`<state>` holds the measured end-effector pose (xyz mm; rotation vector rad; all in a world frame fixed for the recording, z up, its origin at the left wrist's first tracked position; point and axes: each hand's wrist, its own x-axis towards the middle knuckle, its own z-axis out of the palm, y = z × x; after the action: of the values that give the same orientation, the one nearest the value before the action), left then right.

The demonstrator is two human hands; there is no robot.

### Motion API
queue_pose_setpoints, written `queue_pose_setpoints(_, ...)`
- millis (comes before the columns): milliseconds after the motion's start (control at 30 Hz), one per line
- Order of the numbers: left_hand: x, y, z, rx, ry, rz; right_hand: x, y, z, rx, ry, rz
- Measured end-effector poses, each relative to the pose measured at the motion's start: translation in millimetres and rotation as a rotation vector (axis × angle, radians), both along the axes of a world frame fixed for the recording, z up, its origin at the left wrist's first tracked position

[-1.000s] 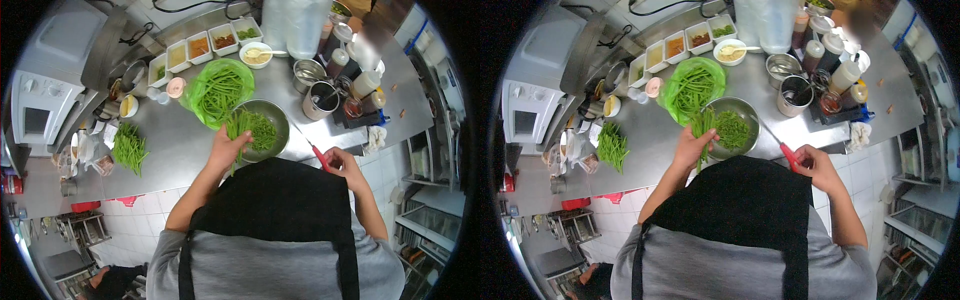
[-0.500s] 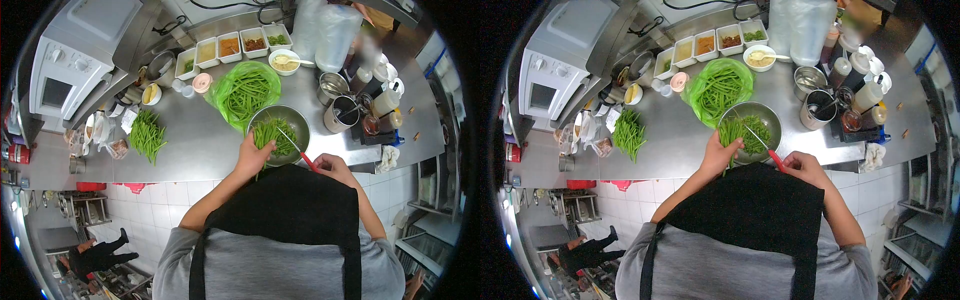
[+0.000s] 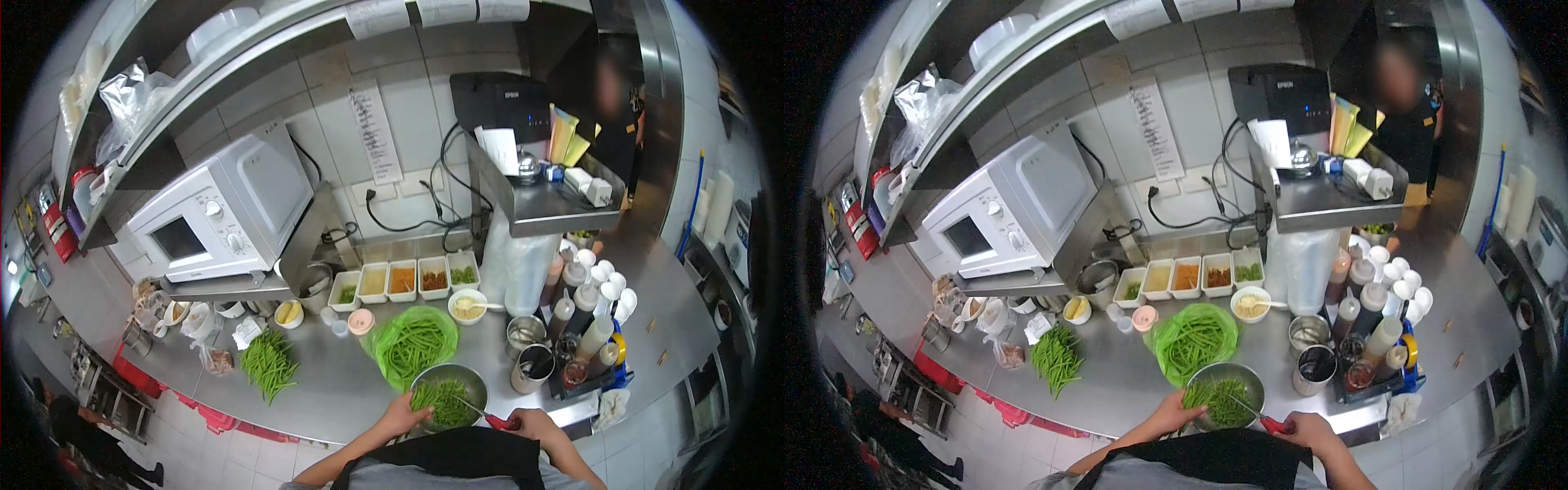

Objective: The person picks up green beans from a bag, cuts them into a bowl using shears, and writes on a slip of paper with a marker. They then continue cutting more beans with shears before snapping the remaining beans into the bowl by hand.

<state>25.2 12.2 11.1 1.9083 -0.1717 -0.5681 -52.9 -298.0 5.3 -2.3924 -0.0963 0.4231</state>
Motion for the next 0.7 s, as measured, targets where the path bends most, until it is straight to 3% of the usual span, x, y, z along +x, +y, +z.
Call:
queue_pose_setpoints(67,1.1,-1.3,-5.0,-0.081,0.007,0.024,2.5,0.2,6.6,-0.1,-0.002,0.001)
queue_pose_setpoints(567,-4.9,-2.1,11.0,-0.185,0.064,0.079,9.2,-2.6,3.2,-0.09,-0.013,0.048)
queue_pose_setpoints(633,-5.3,-1.2,34.6,-0.105,0.0,0.077,6.0,-3.7,12.0,0.031,-0.053,-0.001)
queue_pose_setpoints(700,4.5,4.0,26.0,-0.206,-0.079,0.07,-1.0,-1.9,28.1,0.138,-0.017,-0.046)
